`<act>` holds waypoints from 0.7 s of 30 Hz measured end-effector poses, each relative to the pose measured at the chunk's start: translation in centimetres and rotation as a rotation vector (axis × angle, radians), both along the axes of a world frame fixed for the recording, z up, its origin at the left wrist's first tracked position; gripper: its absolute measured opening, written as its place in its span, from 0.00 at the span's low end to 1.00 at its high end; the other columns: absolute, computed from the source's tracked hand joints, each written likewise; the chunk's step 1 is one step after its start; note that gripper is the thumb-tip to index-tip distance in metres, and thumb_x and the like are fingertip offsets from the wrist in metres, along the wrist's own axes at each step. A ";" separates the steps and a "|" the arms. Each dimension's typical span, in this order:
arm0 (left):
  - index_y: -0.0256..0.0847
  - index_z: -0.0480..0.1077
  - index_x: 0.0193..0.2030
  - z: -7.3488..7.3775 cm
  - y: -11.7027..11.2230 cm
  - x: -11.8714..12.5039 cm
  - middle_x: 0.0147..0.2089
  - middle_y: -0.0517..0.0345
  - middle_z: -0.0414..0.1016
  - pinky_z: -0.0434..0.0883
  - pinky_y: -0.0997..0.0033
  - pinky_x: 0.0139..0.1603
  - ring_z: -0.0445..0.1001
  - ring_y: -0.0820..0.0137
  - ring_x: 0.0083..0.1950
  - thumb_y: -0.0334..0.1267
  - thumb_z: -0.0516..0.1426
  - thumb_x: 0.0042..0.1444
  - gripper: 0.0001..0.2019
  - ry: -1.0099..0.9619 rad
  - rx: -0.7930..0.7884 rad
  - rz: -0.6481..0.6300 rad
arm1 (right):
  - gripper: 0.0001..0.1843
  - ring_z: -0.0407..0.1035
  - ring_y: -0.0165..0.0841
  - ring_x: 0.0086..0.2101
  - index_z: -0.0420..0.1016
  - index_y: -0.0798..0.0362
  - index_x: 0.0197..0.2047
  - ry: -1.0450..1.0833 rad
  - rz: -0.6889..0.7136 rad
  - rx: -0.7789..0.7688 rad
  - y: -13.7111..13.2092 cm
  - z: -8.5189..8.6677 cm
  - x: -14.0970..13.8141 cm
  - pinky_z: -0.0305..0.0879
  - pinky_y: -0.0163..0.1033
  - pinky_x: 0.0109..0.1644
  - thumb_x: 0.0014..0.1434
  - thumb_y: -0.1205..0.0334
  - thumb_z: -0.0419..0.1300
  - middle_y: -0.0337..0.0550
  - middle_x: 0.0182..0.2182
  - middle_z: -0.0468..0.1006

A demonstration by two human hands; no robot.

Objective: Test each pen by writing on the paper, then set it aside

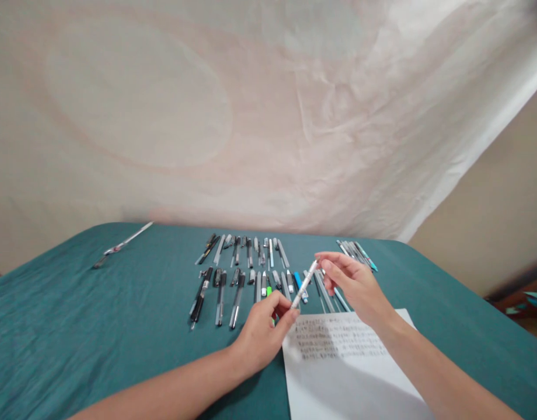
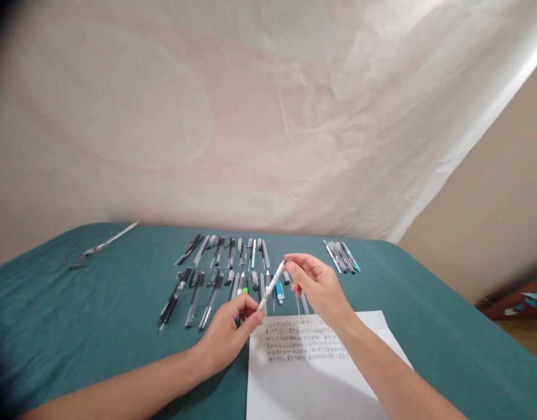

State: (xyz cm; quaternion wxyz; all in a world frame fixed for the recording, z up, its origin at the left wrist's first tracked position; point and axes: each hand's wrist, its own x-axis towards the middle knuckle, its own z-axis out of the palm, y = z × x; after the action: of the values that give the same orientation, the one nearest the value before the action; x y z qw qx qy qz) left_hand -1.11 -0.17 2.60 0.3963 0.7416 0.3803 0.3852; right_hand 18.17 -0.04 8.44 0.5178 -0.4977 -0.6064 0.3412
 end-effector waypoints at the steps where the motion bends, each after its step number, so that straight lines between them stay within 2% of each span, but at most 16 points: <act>1: 0.38 0.65 0.29 0.0 0.1 0.0 0.27 0.61 0.67 0.61 0.76 0.30 0.65 0.73 0.29 0.38 0.52 0.57 0.07 -0.005 -0.003 0.009 | 0.17 0.64 0.28 0.23 0.68 0.52 0.49 -0.122 -0.048 0.084 -0.2 0.1 0.1 0.61 0.33 0.26 0.59 0.55 0.54 0.41 0.29 0.74; 3: 0.38 0.65 0.29 0.0 0.2 0.0 0.27 0.61 0.68 0.62 0.76 0.31 0.66 0.73 0.29 0.38 0.52 0.57 0.08 -0.006 -0.002 0.017 | 0.19 0.67 0.30 0.27 0.64 0.49 0.55 -0.427 -0.085 0.262 -0.5 0.3 0.3 0.63 0.35 0.31 0.60 0.59 0.51 0.42 0.31 0.74; 6: 0.38 0.66 0.30 0.0 0.1 0.0 0.27 0.61 0.69 0.62 0.76 0.31 0.66 0.73 0.29 0.38 0.52 0.57 0.08 0.026 0.024 -0.001 | 0.20 0.70 0.33 0.34 0.64 0.48 0.56 -0.853 0.014 0.401 -0.6 0.4 0.6 0.64 0.37 0.39 0.61 0.66 0.48 0.45 0.36 0.76; 8: 0.39 0.67 0.31 0.1 -0.1 0.0 0.28 0.61 0.70 0.62 0.75 0.31 0.67 0.72 0.30 0.39 0.52 0.57 0.08 0.070 0.052 -0.047 | 0.18 0.71 0.36 0.38 0.68 0.51 0.52 -1.010 0.037 0.432 -0.4 0.2 1.0 0.64 0.38 0.42 0.61 0.68 0.48 0.47 0.38 0.76; 10: 0.40 0.68 0.35 0.3 -0.4 -0.2 0.32 0.59 0.72 0.63 0.74 0.35 0.69 0.71 0.34 0.40 0.50 0.59 0.09 0.129 0.104 -0.134 | 0.14 0.71 0.36 0.38 0.71 0.52 0.47 -1.073 -0.002 0.440 -0.3 -0.1 1.9 0.64 0.38 0.42 0.60 0.67 0.50 0.47 0.37 0.77; 13: 0.44 0.67 0.46 0.9 -0.7 -0.4 0.43 0.58 0.74 0.61 0.68 0.47 0.69 0.68 0.44 0.39 0.47 0.62 0.11 0.238 0.258 -0.319 | 0.12 0.72 0.35 0.38 0.72 0.52 0.45 -0.995 -0.089 0.396 -0.7 -0.4 4.1 0.65 0.38 0.42 0.61 0.64 0.50 0.46 0.37 0.78; 16: 0.47 0.63 0.54 1.5 -1.1 -0.4 0.52 0.57 0.70 0.55 0.62 0.55 0.65 0.65 0.53 0.39 0.48 0.61 0.14 0.380 0.402 -0.522 | 0.14 0.72 0.34 0.37 0.74 0.52 0.41 -0.784 -0.152 0.246 -2.1 -1.4 6.9 0.66 0.35 0.39 0.62 0.58 0.49 0.45 0.39 0.78; 19: 0.48 0.61 0.56 1.7 -1.3 -0.3 0.57 0.58 0.67 0.51 0.60 0.59 0.60 0.63 0.59 0.41 0.48 0.61 0.16 0.473 0.486 -0.608 | 0.20 0.70 0.32 0.26 0.74 0.55 0.27 -0.580 -0.229 0.002 -4.0 -3.4 9.7 0.63 0.34 0.27 0.60 0.52 0.49 0.45 0.29 0.77; 21: 0.48 0.61 0.56 1.8 -1.3 -0.2 0.58 0.58 0.66 0.50 0.60 0.59 0.59 0.62 0.60 0.43 0.48 0.61 0.17 0.513 0.519 -0.625 | 0.18 0.67 0.31 0.22 0.73 0.55 0.29 -0.439 -0.319 -0.125 -5.2 -5.1 11.4 0.61 0.34 0.25 0.58 0.50 0.51 0.41 0.22 0.74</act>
State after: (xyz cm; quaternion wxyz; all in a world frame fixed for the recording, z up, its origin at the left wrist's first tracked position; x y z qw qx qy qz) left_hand -1.32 -1.51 4.36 0.1882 0.9660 0.1160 0.1342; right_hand 29.56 -5.20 3.29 0.3893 -0.6798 -0.5961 0.1761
